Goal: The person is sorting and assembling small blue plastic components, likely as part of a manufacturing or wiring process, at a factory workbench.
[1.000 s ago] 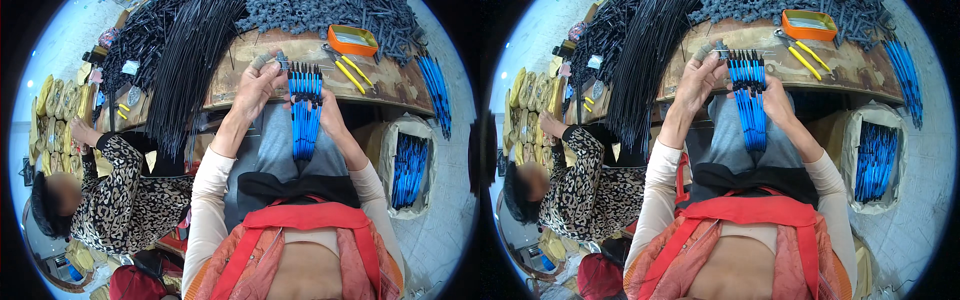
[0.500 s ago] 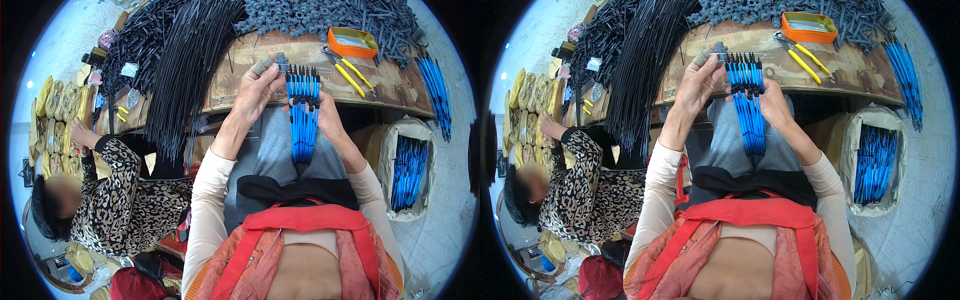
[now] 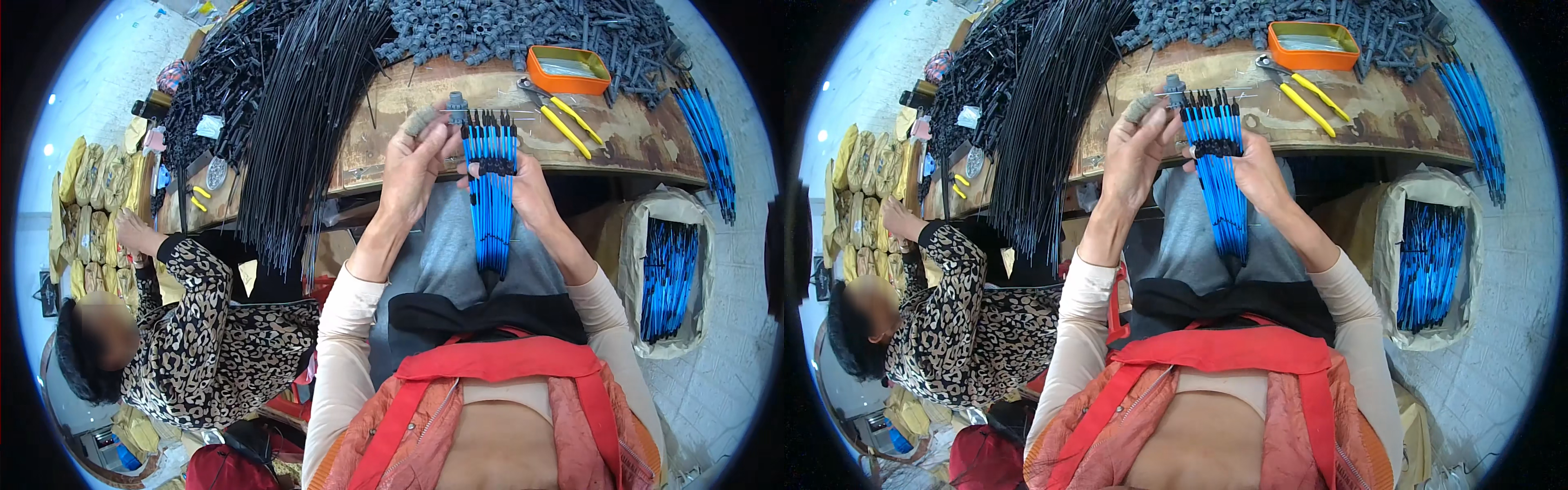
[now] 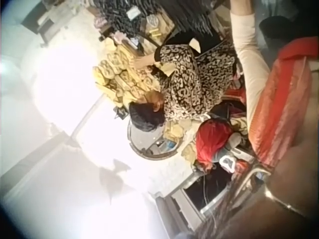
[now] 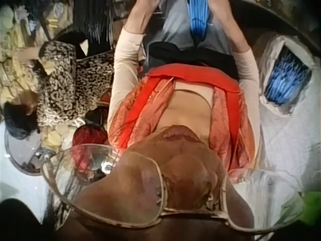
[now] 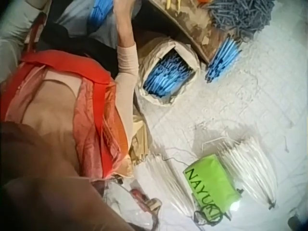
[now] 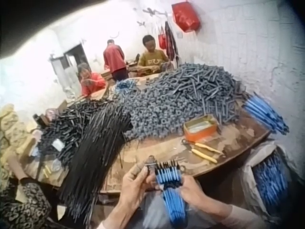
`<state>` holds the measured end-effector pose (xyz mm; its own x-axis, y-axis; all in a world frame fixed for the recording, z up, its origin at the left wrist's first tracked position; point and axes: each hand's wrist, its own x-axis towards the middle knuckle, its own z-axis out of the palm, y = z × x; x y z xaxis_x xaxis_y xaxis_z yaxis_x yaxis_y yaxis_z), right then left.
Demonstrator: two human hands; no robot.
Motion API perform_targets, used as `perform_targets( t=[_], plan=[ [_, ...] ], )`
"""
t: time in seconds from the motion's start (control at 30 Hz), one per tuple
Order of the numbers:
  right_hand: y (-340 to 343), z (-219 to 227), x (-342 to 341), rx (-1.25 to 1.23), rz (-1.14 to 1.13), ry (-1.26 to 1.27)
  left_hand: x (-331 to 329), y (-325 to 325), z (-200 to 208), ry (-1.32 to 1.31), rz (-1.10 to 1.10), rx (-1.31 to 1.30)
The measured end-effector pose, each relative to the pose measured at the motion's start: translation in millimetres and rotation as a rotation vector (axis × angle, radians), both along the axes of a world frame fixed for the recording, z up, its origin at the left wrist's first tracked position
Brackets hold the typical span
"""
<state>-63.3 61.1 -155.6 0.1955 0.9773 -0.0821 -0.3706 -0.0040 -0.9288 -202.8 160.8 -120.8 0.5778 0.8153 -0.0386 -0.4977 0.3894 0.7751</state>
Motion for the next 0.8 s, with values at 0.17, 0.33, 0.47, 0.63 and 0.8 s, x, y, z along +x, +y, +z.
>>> perform_targets(
  t=[0.17,0.33,0.47,0.63,0.8],
  plan=[
    [-2,4,0,-0.026,0.0,-0.017,4,-3,1,0.112,0.134,0.147],
    [-3,5,0,-0.023,0.014,-0.014,0,7,-6,0.165,-0.003,0.169],
    [-3,3,1,-0.024,0.013,-0.017,-2,12,-8,0.12,-0.079,0.102],
    [-4,6,-1,-0.035,-0.008,-0.035,6,1,11,0.192,0.056,0.282],
    [-3,5,0,-0.061,-0.005,-0.034,5,1,15,0.251,0.047,0.326]
  ],
)
